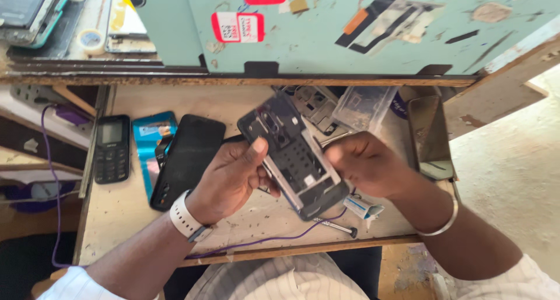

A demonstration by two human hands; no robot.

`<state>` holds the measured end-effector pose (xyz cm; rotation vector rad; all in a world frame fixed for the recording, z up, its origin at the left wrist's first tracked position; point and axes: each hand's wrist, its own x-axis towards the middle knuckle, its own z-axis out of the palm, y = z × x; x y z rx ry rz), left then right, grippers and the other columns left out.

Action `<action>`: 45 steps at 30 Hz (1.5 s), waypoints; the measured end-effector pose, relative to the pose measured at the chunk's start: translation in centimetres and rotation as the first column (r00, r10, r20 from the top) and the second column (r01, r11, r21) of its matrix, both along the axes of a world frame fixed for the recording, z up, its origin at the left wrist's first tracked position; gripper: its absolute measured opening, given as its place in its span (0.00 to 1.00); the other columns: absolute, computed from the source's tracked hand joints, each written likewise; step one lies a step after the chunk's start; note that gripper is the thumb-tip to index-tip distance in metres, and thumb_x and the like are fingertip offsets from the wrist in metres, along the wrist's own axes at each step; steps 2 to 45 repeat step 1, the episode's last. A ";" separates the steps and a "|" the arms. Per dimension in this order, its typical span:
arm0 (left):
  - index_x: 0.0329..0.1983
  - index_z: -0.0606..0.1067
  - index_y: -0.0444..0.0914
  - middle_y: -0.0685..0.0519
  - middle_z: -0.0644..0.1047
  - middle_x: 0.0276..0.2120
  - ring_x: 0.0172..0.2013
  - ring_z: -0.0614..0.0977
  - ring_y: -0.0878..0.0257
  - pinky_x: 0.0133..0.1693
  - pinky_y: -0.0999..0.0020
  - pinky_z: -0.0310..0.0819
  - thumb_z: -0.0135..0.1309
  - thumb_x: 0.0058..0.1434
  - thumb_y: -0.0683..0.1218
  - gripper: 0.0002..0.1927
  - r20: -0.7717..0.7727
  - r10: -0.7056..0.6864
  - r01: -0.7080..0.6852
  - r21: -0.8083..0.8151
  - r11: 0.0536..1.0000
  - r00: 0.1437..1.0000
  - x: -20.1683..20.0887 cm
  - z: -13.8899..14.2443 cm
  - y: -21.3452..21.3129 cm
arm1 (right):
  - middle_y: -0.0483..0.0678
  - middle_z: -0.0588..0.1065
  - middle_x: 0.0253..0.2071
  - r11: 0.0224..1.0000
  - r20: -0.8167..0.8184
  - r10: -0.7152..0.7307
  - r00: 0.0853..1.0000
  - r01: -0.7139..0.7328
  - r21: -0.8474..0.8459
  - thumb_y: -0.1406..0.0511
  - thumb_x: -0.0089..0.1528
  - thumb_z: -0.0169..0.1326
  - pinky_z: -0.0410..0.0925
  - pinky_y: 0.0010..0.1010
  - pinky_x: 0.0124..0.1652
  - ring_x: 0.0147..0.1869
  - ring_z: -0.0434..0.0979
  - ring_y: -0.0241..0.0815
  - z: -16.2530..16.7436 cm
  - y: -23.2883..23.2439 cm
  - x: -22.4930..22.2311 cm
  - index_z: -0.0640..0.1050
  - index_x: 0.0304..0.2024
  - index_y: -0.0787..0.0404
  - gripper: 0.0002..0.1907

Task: The person disassembles a smartphone at a repair bench. They pry the back cover and frame apart by hand, use a metal spudger to lever the screen assembly away from the housing, work around the battery with the spudger, and use a screwdriver on the exposed internals before lifting the frame off the body.

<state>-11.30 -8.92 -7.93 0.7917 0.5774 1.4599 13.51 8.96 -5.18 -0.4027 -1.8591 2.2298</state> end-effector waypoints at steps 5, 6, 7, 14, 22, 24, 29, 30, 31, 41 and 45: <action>0.51 0.76 0.30 0.44 0.82 0.42 0.39 0.85 0.58 0.41 0.64 0.81 0.45 0.75 0.56 0.23 -0.004 -0.008 0.008 0.008 1.000 1.000 -1.0 -0.3 -0.7 | 0.43 0.71 0.28 0.998 0.036 -0.014 0.999 0.012 0.057 0.54 0.71 0.61 0.59 0.28 0.32 0.32 0.62 0.30 -0.7 0.1 0.5 0.80 0.32 0.71 0.25; 0.51 0.76 0.30 0.44 0.82 0.42 0.39 0.85 0.58 0.41 0.64 0.81 0.45 0.75 0.56 0.23 -0.004 -0.008 0.008 0.008 1.000 1.000 -1.0 -0.3 -0.7 | 0.43 0.71 0.28 0.998 0.036 -0.014 0.999 0.012 0.057 0.54 0.71 0.61 0.59 0.28 0.32 0.32 0.62 0.30 -0.7 0.1 0.5 0.80 0.32 0.71 0.25; 0.51 0.76 0.30 0.44 0.82 0.42 0.39 0.85 0.58 0.41 0.64 0.81 0.45 0.75 0.56 0.23 -0.004 -0.008 0.008 0.008 1.000 1.000 -1.0 -0.3 -0.7 | 0.43 0.71 0.28 0.998 0.036 -0.014 0.999 0.012 0.057 0.54 0.71 0.61 0.59 0.28 0.32 0.32 0.62 0.30 -0.7 0.1 0.5 0.80 0.32 0.71 0.25; 0.51 0.76 0.30 0.44 0.82 0.42 0.39 0.85 0.58 0.41 0.64 0.81 0.45 0.75 0.56 0.23 -0.004 -0.008 0.008 0.008 1.000 1.000 -1.0 -0.3 -0.7 | 0.43 0.71 0.28 0.998 0.036 -0.014 0.999 0.012 0.057 0.54 0.71 0.61 0.59 0.28 0.32 0.32 0.62 0.30 -0.7 0.1 0.5 0.80 0.32 0.71 0.25; 0.51 0.76 0.30 0.44 0.82 0.42 0.39 0.85 0.58 0.41 0.64 0.81 0.45 0.75 0.56 0.23 -0.004 -0.008 0.008 0.008 1.000 1.000 -1.0 -0.3 -0.7 | 0.43 0.71 0.28 0.998 0.036 -0.014 0.999 0.012 0.057 0.54 0.71 0.61 0.59 0.28 0.32 0.32 0.62 0.30 -0.7 0.1 0.5 0.80 0.32 0.71 0.25; 0.51 0.76 0.30 0.44 0.82 0.42 0.39 0.85 0.58 0.41 0.64 0.81 0.45 0.75 0.56 0.23 -0.004 -0.008 0.008 0.008 1.000 1.000 -1.0 -0.3 -0.7 | 0.43 0.71 0.28 0.998 0.036 -0.014 0.999 0.012 0.057 0.54 0.71 0.61 0.59 0.28 0.32 0.32 0.62 0.30 -0.7 0.1 0.5 0.80 0.32 0.71 0.25; 0.51 0.76 0.30 0.44 0.82 0.42 0.39 0.85 0.58 0.41 0.64 0.81 0.45 0.75 0.56 0.23 -0.004 -0.008 0.008 0.008 1.000 1.000 -1.0 -0.3 -0.7 | 0.43 0.71 0.28 0.998 0.036 -0.014 0.999 0.012 0.057 0.54 0.71 0.61 0.59 0.28 0.32 0.32 0.62 0.30 -0.7 0.1 0.5 0.80 0.32 0.71 0.25; 0.51 0.76 0.30 0.44 0.82 0.42 0.39 0.85 0.58 0.41 0.64 0.81 0.45 0.75 0.56 0.23 -0.004 -0.008 0.008 0.008 1.000 1.000 -1.0 -0.3 -0.7 | 0.43 0.71 0.28 0.998 0.036 -0.014 0.999 0.012 0.057 0.54 0.71 0.61 0.59 0.28 0.32 0.32 0.62 0.30 -0.7 0.1 0.5 0.80 0.32 0.71 0.25; 0.51 0.76 0.30 0.44 0.82 0.42 0.39 0.85 0.58 0.41 0.64 0.81 0.45 0.75 0.56 0.23 -0.004 -0.008 0.008 0.008 1.000 1.000 -1.0 -0.3 -0.7 | 0.43 0.71 0.28 0.998 0.036 -0.014 0.999 0.012 0.057 0.54 0.71 0.61 0.59 0.28 0.32 0.32 0.62 0.30 -0.7 0.1 0.5 0.80 0.32 0.71 0.25; 0.51 0.76 0.30 0.44 0.82 0.42 0.39 0.85 0.58 0.41 0.64 0.81 0.45 0.75 0.56 0.23 -0.004 -0.008 0.008 0.008 1.000 1.000 -1.0 -0.3 -0.7 | 0.43 0.71 0.28 0.998 0.036 -0.014 0.999 0.012 0.057 0.54 0.71 0.61 0.59 0.28 0.32 0.32 0.62 0.30 -0.7 0.1 0.5 0.80 0.32 0.71 0.25; 0.51 0.76 0.30 0.44 0.82 0.42 0.39 0.85 0.58 0.41 0.64 0.81 0.45 0.75 0.56 0.23 -0.004 -0.008 0.008 0.008 1.000 1.000 -1.0 -0.3 -0.7 | 0.43 0.71 0.28 0.998 0.036 -0.014 0.999 0.012 0.057 0.54 0.71 0.61 0.59 0.28 0.32 0.32 0.62 0.30 -0.7 0.1 0.5 0.80 0.32 0.71 0.25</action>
